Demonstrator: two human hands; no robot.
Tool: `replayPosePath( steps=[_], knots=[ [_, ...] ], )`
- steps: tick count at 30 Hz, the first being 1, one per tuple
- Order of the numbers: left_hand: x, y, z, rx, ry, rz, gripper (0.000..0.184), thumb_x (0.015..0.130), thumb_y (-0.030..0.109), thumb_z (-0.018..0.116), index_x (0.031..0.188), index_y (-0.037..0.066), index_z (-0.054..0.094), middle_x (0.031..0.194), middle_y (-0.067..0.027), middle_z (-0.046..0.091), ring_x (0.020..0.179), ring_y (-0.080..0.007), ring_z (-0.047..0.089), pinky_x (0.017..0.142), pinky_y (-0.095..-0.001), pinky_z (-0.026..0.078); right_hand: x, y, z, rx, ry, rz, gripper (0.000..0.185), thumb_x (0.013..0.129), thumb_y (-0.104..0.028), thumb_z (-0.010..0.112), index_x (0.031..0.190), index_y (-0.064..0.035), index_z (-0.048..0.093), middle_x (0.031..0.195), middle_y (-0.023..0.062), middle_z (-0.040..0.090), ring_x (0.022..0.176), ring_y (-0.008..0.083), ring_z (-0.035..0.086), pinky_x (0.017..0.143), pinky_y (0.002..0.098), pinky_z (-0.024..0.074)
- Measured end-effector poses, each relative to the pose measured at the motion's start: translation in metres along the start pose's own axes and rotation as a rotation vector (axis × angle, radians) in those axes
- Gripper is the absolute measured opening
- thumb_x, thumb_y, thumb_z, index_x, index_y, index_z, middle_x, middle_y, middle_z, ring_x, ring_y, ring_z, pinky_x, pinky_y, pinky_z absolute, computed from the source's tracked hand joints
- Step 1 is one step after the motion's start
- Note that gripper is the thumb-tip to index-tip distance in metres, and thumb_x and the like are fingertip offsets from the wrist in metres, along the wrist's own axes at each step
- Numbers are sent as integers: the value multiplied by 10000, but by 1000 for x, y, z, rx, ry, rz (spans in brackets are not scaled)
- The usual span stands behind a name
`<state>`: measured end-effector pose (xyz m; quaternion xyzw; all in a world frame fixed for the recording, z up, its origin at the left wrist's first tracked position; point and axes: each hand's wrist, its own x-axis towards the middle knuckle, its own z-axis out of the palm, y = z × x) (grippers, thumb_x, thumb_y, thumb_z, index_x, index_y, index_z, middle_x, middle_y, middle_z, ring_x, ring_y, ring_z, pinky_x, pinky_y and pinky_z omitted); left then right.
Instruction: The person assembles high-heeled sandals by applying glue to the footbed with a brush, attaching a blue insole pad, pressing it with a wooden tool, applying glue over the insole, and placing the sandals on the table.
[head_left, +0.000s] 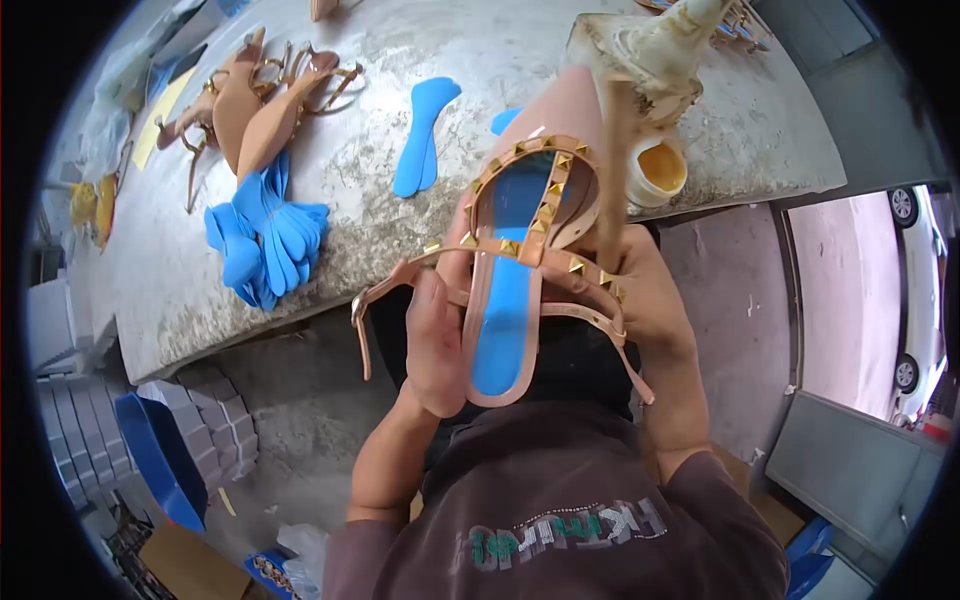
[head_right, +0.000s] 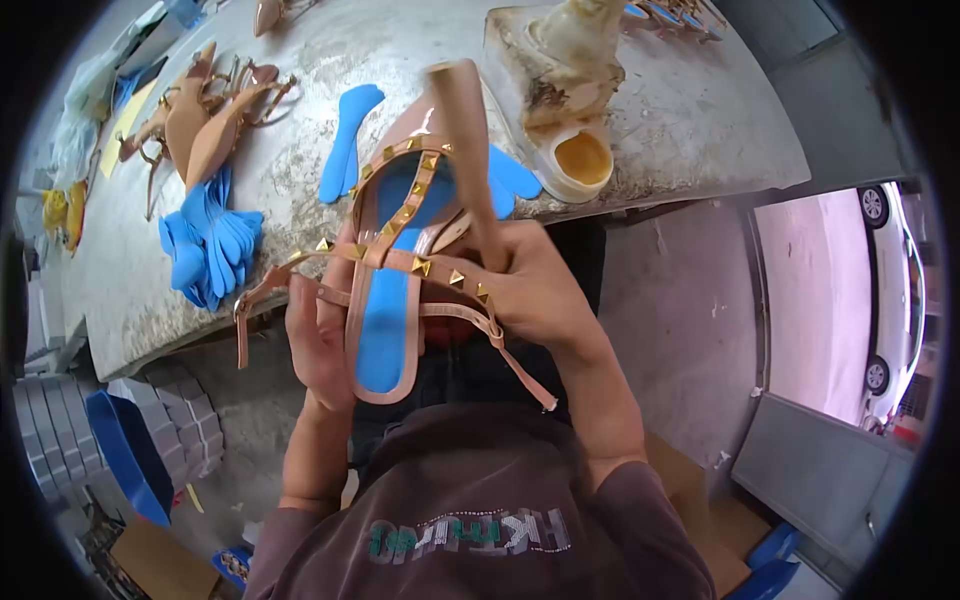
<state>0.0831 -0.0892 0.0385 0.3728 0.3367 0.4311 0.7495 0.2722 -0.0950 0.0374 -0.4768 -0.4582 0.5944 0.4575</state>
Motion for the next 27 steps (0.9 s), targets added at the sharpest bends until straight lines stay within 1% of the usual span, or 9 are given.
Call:
replayPosePath(
  steps=[2,3,6,9,12,13,18,22,27],
  knots=[
    [2,-2,-8,-3,-25,62,821,973,607,229,1534,14,129,1390,-134,467,1031,-215,581,813,-317,504,-12,-2,-21,110,113,17,161,902,-143,668,872,15,665,720,35,625,558,65,522,460,176,353],
    [2,-6,-2,-299,257,35,804,974,602,248,1523,20,169,1276,-148,549,852,-232,619,696,-339,524,-21,-1,-33,69,254,-51,142,903,-125,657,859,9,648,678,23,585,538,59,497,444,171,337],
    [28,-4,-17,-246,103,194,724,967,641,286,1404,69,364,918,-126,640,615,-237,620,530,-349,519,-57,-2,-72,56,524,-57,151,916,-139,645,884,9,635,652,9,563,463,21,428,394,166,271],
    [100,17,-25,-93,238,38,647,985,611,303,1295,67,470,715,-66,612,515,-184,593,424,-291,490,-92,6,-99,51,638,33,132,912,-123,649,891,7,660,626,-7,558,426,6,393,384,176,262],
    [202,38,-3,-48,14,104,689,981,609,348,1164,-13,580,752,-44,588,600,-154,563,529,-327,457,-110,23,-118,-22,729,61,223,924,-197,658,794,-22,614,566,-32,495,405,7,375,371,174,237],
    [250,35,-13,-48,-154,115,641,991,591,339,1158,9,548,827,-103,622,648,-235,628,550,-356,510,-113,28,-121,-21,732,49,223,924,-197,658,794,-22,614,566,-32,495,405,7,375,371,174,237],
    [429,8,35,-94,-256,-28,693,964,639,340,1145,11,568,832,-127,638,666,-282,638,537,-349,509,-129,51,-135,-95,1000,244,359,953,-250,625,655,-85,511,550,-44,469,428,30,388,399,207,264],
    [466,-20,93,202,-207,-81,712,942,664,367,1093,1,580,888,-125,673,703,-251,648,606,-355,538,-148,77,-157,-274,1075,299,401,953,-280,626,629,-89,487,541,-33,470,456,52,408,434,235,293],
    [482,-44,126,-80,-286,-181,516,1007,499,403,1044,13,572,970,-135,654,887,-251,639,756,-375,481,-146,89,-174,-331,1180,510,415,965,-269,598,627,-41,520,531,-16,481,485,73,454,474,273,343]
  ],
)
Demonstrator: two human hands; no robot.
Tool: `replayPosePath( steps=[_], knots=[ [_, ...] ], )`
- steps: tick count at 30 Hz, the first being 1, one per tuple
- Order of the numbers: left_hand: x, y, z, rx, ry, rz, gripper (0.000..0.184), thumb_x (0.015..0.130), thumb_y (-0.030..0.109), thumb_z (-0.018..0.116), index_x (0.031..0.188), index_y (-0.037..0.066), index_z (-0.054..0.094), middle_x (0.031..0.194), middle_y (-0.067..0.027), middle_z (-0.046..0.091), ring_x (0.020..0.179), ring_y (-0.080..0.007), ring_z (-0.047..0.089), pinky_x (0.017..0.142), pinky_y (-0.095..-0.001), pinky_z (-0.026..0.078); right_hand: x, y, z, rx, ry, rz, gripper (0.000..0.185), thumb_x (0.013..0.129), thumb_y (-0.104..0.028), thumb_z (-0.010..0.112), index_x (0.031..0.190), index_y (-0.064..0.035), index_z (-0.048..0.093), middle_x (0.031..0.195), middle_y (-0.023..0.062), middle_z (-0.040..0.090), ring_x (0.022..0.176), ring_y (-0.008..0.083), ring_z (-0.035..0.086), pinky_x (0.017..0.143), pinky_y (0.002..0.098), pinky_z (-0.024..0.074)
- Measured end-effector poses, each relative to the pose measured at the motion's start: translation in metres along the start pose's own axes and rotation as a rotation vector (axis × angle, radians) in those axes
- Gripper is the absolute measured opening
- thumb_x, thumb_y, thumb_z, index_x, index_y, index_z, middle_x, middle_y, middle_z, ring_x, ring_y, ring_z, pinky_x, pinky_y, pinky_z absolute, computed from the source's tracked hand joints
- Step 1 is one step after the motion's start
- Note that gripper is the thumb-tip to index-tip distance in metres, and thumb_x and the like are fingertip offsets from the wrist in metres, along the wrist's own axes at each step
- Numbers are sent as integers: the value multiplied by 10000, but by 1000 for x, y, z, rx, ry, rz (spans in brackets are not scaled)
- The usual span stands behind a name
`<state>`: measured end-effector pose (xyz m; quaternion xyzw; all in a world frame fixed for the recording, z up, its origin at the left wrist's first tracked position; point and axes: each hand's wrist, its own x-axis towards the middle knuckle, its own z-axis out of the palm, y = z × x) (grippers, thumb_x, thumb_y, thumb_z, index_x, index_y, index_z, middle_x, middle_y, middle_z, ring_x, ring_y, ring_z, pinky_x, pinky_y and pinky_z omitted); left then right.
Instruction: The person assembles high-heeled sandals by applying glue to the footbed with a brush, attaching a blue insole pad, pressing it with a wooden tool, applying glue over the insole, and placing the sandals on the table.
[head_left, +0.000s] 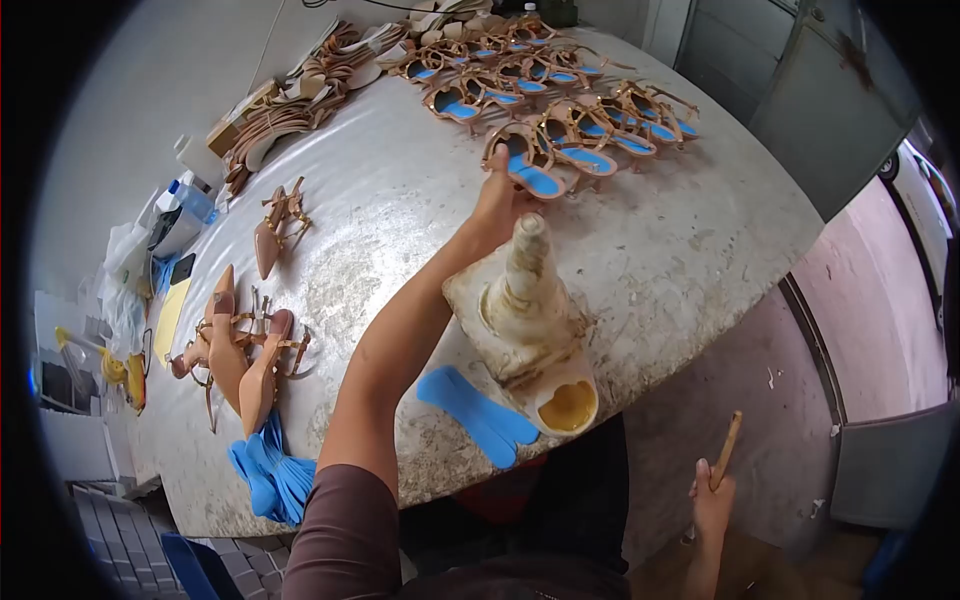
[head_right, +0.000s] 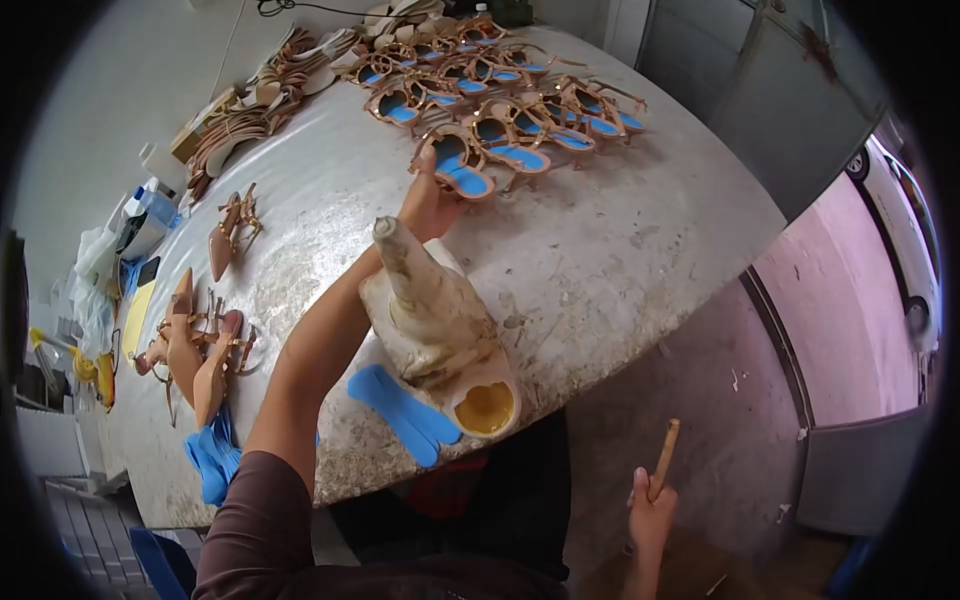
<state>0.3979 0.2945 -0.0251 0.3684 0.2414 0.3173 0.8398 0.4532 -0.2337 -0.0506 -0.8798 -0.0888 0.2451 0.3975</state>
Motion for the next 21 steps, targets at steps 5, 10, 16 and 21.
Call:
replayPosePath(
  steps=[5,10,16,21],
  knots=[
    [-5,5,-20,-56,-141,-68,390,1016,345,410,1105,-10,545,1019,-152,639,964,-261,633,821,-405,500,4,-33,31,28,-52,-11,382,964,-252,599,665,-20,543,579,18,535,549,87,509,528,280,390],
    [-84,50,-47,628,95,-47,533,881,306,649,1232,-86,560,1150,-213,635,971,-303,655,877,-382,521,18,7,24,-41,-14,-305,360,959,-260,610,719,7,587,651,56,606,609,150,557,594,320,427],
    [-140,184,-206,1983,1415,624,584,749,400,749,1160,12,601,1235,-222,545,1130,-489,508,1007,-489,404,19,46,4,-115,119,-133,545,979,-358,574,545,-39,488,467,-24,390,462,76,396,467,282,296],
    [-173,237,-273,1685,1188,268,435,811,366,601,1115,57,644,1223,-211,591,1040,-415,611,904,-465,491,10,9,21,-146,193,-388,556,978,-373,574,542,-38,493,491,-21,406,473,69,395,473,273,293]
  ],
)
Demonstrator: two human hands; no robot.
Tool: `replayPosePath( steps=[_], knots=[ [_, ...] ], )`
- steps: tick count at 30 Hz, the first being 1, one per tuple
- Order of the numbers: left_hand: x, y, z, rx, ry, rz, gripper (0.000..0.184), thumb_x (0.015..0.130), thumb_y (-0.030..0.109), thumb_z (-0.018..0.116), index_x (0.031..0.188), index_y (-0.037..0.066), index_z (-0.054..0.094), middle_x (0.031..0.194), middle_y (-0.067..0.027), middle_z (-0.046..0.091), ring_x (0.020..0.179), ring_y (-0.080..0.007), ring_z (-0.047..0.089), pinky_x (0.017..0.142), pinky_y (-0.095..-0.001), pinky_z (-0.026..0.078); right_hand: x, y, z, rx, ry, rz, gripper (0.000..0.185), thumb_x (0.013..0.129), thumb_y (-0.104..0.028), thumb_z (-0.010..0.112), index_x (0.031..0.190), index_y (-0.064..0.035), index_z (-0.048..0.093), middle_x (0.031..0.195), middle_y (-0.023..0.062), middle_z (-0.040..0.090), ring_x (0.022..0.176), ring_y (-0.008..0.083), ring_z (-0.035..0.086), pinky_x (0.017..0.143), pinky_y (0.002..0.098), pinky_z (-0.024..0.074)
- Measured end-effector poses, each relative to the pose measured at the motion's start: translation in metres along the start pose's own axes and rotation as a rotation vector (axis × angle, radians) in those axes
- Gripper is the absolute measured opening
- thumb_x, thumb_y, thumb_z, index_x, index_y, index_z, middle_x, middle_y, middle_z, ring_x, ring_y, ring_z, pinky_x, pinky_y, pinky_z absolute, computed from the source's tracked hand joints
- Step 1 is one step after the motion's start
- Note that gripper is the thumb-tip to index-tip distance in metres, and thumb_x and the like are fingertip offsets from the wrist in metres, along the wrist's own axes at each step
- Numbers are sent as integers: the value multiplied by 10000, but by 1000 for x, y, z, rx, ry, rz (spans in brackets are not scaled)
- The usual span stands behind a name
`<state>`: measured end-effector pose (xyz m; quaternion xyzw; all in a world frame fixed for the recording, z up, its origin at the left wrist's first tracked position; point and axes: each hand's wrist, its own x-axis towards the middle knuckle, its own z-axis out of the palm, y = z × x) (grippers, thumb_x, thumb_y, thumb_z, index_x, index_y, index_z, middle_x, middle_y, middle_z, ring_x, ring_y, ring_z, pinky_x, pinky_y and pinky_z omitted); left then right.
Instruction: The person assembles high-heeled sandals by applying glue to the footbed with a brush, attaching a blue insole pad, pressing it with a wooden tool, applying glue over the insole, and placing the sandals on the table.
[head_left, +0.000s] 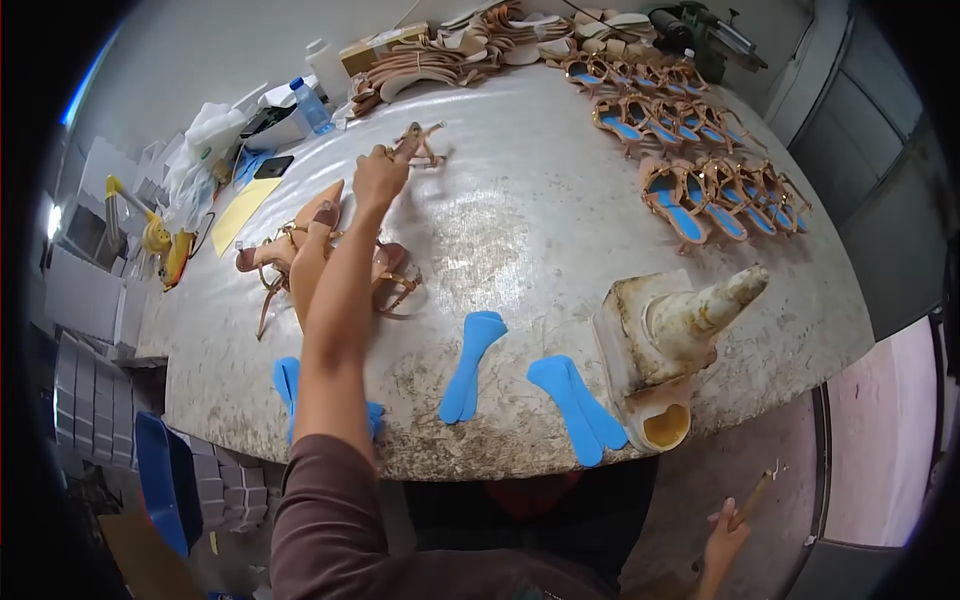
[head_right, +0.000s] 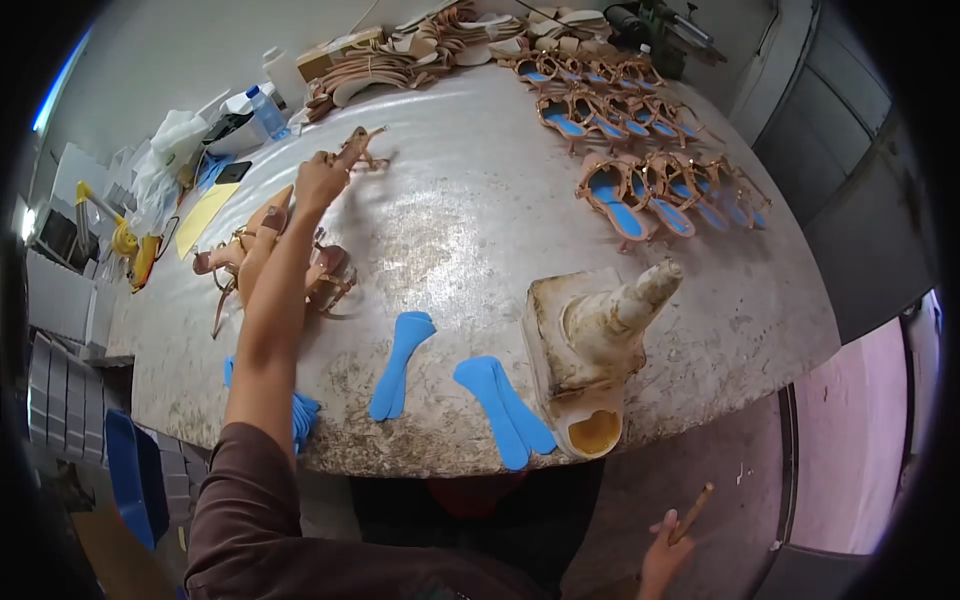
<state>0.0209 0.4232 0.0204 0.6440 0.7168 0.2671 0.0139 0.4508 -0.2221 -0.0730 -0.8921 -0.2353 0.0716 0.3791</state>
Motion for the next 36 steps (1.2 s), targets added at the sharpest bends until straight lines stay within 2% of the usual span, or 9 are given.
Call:
replayPosePath(
  steps=[2,4,6,7,11,20,23,31,36],
  knots=[
    [-24,28,-76,8,-9,237,328,808,277,581,1000,32,685,969,-179,704,897,-326,682,819,-437,526,0,-16,-8,-22,20,-21,546,977,-395,566,578,-24,540,532,20,478,526,118,465,533,302,348],
    [-18,22,-130,158,-107,1253,253,780,174,586,937,7,693,858,-174,712,838,-346,681,772,-413,530,9,-5,-19,-29,-5,38,541,980,-419,550,627,-11,595,565,36,517,571,156,519,580,328,386],
    [-72,70,-180,-148,-660,669,260,707,98,645,950,21,699,918,-177,706,857,-332,676,822,-373,534,13,-13,-32,81,-87,125,527,985,-410,543,645,-13,603,559,-4,457,557,127,480,558,316,355],
    [-89,73,-178,-54,-618,1089,237,708,65,625,923,-4,695,879,-162,701,801,-333,663,797,-393,526,17,-42,-32,172,-133,136,518,987,-401,543,649,-14,603,563,-20,431,551,110,457,548,307,340],
    [-203,103,-117,137,-1025,1200,216,714,116,581,810,-41,694,747,-237,642,728,-365,622,737,-421,495,3,-112,-2,216,-117,-162,416,1004,-294,526,715,-5,605,646,20,564,644,88,543,643,253,428],
    [-372,-27,-158,-703,-358,-26,269,977,170,526,1099,-57,605,963,-110,628,882,-157,580,815,-309,473,-25,-37,-58,243,-279,58,445,1009,-386,488,797,-14,606,754,47,598,591,89,528,521,225,409],
    [-460,-26,-139,-1081,29,-485,263,968,155,566,1109,-66,577,941,-89,613,810,-130,560,693,-279,481,-27,-49,-81,535,-3,-319,566,1019,-477,378,992,41,606,922,119,653,601,140,556,529,246,426],
    [-417,-2,-129,-1139,-431,-530,476,850,140,741,1211,-95,537,906,-53,663,682,-68,538,627,-188,409,-14,-178,-71,560,-466,-832,404,1007,-280,461,968,66,666,1015,198,650,685,162,597,574,243,450],
    [-413,12,-157,-1507,-455,-477,348,849,-9,645,1162,-87,514,954,-124,665,806,-128,638,661,-212,485,9,-225,-15,168,-347,-458,286,913,-249,651,908,31,708,688,45,643,627,90,553,554,230,417]
  ],
)
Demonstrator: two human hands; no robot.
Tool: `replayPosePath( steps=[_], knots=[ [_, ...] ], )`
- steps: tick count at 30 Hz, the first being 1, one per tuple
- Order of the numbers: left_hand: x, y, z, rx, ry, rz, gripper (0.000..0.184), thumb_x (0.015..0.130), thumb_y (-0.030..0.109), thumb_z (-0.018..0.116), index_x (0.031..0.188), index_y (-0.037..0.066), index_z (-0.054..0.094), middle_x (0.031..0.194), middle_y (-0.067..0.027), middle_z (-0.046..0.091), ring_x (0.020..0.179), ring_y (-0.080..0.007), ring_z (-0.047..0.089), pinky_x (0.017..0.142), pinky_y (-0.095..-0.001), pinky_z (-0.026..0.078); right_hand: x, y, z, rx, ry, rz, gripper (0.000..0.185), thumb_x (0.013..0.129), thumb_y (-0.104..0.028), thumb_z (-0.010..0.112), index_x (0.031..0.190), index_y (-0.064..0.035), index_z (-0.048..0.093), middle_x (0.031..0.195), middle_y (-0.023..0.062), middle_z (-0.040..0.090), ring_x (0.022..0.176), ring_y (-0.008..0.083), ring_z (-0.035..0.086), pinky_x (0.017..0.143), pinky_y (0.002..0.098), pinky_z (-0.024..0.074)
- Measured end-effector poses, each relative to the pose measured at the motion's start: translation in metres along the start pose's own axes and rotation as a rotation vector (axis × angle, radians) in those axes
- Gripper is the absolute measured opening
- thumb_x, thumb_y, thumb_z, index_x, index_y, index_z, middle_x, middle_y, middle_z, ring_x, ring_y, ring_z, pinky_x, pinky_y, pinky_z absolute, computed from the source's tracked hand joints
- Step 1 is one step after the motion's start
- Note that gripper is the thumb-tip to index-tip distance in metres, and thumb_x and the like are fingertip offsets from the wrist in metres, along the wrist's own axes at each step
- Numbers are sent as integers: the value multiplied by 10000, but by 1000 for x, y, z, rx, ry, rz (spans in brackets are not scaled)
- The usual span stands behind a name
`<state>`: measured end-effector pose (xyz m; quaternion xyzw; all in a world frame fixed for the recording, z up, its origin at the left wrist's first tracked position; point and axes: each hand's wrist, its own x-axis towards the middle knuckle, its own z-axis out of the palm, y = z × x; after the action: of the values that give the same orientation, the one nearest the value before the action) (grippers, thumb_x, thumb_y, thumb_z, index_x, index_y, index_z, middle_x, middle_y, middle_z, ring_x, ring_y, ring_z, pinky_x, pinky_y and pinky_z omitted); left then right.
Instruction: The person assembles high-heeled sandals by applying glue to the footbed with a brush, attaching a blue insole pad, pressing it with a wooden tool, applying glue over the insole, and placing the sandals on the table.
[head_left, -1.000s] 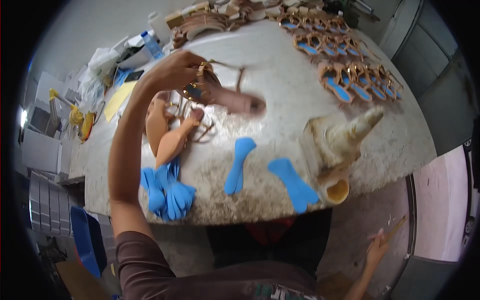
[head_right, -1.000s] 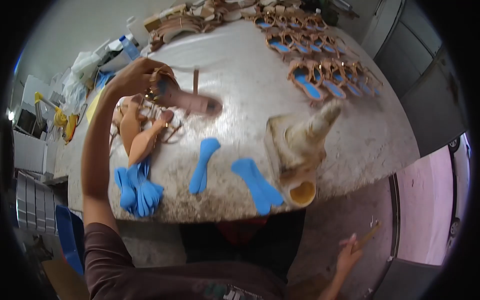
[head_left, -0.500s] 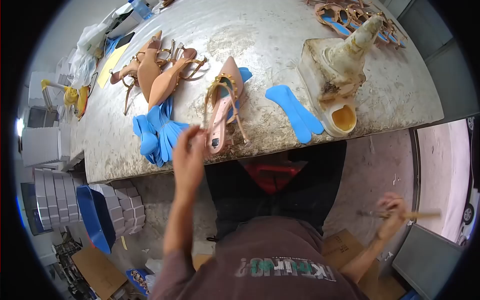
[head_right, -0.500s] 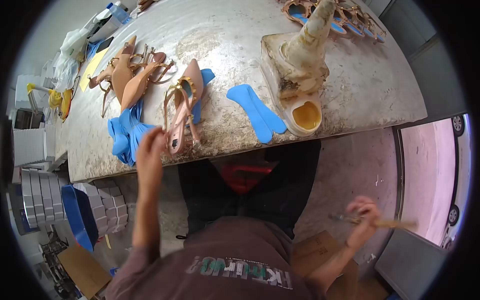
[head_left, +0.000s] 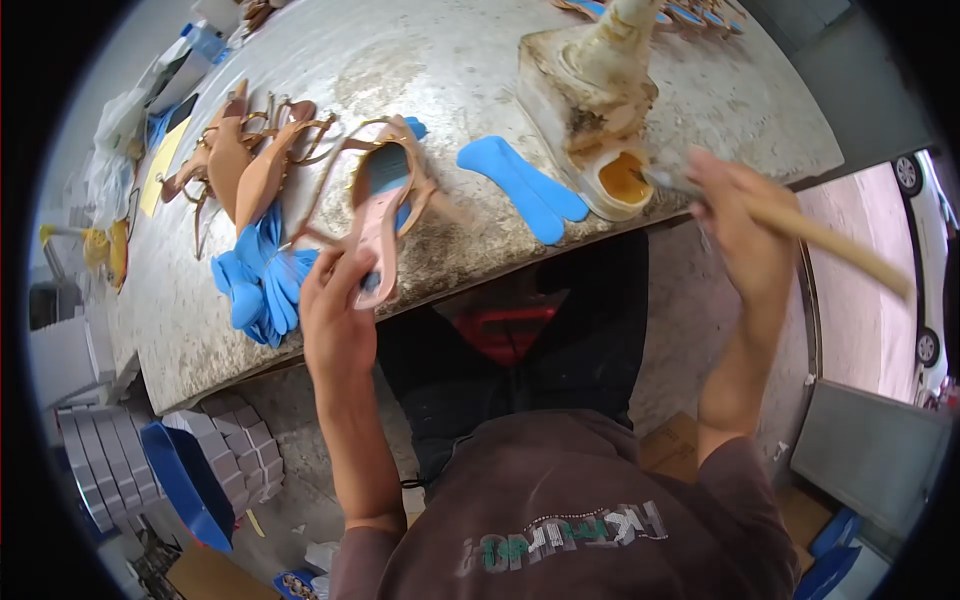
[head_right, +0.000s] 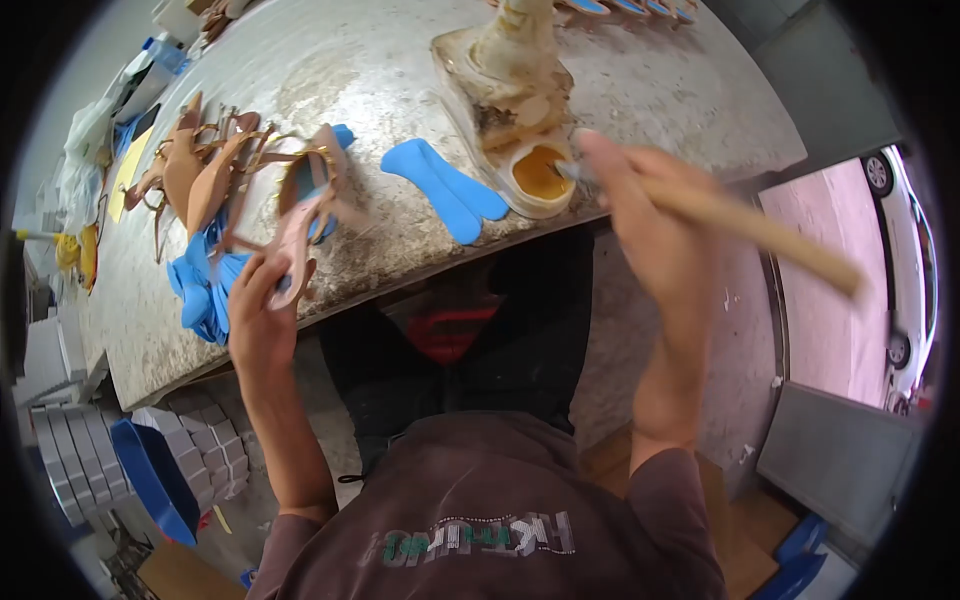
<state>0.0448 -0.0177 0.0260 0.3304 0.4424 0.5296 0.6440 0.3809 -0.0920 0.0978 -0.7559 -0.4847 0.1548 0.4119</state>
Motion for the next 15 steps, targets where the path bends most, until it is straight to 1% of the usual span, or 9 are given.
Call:
replayPosePath(
  steps=[1,2,5,7,10,11,12,14,15],
  knots=[
    [-16,5,9,12,18,44,365,856,-28,625,1192,-81,491,962,-137,667,848,-140,654,689,-217,502,10,9,8,-58,-42,7,270,893,-242,676,911,25,713,649,30,630,622,84,549,558,229,418],
    [-31,3,10,87,34,116,405,852,-30,625,1219,-63,459,953,-147,672,845,-140,662,700,-216,509,18,3,3,-99,-271,18,251,898,-239,661,924,4,722,701,30,650,648,85,551,593,232,433],
    [-64,-11,16,215,70,-2,394,829,-28,634,1185,-67,469,917,-115,674,775,-120,654,681,-214,503,11,3,-27,41,-226,-63,256,911,-228,638,922,15,719,803,72,683,682,104,558,625,244,446],
    [-62,-31,6,38,3,-143,402,822,-21,645,1179,-68,465,909,-110,666,753,-113,644,658,-224,506,4,-6,-47,127,-109,-182,258,934,-193,597,921,41,705,903,120,694,721,132,579,647,246,458],
    [-63,-53,-2,217,62,41,172,874,45,596,1018,-39,557,862,-87,638,710,-129,642,581,-255,524,8,9,-47,168,-72,-266,317,970,-222,563,972,72,681,924,170,688,721,160,603,662,259,486],
    [-54,-48,-4,33,129,-216,182,912,124,551,974,-45,581,838,-111,623,636,-171,639,531,-295,530,10,15,-42,202,-85,-263,346,978,-249,559,986,77,675,916,175,685,722,166,611,663,265,496],
    [-50,-47,-10,32,130,-219,182,912,124,551,974,-45,581,838,-111,623,636,-171,639,531,-295,530,11,27,-41,165,-226,-123,392,988,-292,545,1022,80,663,877,167,678,723,182,621,656,280,510],
    [-45,-48,-20,-100,-33,-382,283,935,206,515,1034,-55,559,817,-154,618,565,-209,627,486,-332,528,-3,21,-60,175,-302,-146,408,1012,-285,478,1041,80,659,887,165,671,730,203,630,661,280,523],
    [-47,-46,-14,-176,18,-355,337,922,230,495,1092,-59,521,790,-183,618,528,-246,619,451,-358,524,-19,20,-70,274,62,-225,409,1018,-280,442,972,67,654,828,158,688,673,173,646,603,270,558]
  ],
)
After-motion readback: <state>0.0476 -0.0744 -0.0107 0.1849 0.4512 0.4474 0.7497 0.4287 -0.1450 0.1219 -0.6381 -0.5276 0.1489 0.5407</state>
